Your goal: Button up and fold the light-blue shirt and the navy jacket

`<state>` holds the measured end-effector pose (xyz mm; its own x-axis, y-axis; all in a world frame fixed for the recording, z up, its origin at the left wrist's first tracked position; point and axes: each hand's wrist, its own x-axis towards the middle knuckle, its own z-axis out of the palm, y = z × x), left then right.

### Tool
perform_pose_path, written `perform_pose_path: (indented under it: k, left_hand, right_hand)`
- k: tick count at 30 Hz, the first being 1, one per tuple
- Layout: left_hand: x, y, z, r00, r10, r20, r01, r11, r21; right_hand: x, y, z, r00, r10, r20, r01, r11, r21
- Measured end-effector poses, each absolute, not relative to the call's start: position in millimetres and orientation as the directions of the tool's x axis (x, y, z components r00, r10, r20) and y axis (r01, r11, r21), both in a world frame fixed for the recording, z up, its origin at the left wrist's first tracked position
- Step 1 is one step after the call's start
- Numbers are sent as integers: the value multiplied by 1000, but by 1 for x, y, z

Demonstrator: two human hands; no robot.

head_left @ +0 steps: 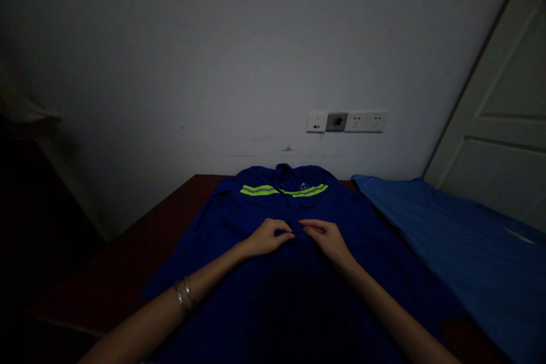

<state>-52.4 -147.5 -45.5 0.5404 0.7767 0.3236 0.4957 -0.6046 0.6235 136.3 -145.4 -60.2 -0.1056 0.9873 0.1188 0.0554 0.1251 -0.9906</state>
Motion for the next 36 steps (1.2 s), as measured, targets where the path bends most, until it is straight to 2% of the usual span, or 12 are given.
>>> perform_pose_path:
  k: [16,24,36]
  left_hand:
    - [-45,-145,-46,586,741,328,580,-666,469]
    - [-44,-147,-48,555,753,353,593,-656,468]
    - [-44,-145,-48,564,742,362,569,-667,482]
  right_hand:
    - [135,-153,-57,-126,980,157,38,163,-986]
    - [136,-152,-58,-112,984,142,-20,140,-990]
    - [141,-147,-67,-183,980,76,-112,57,-992]
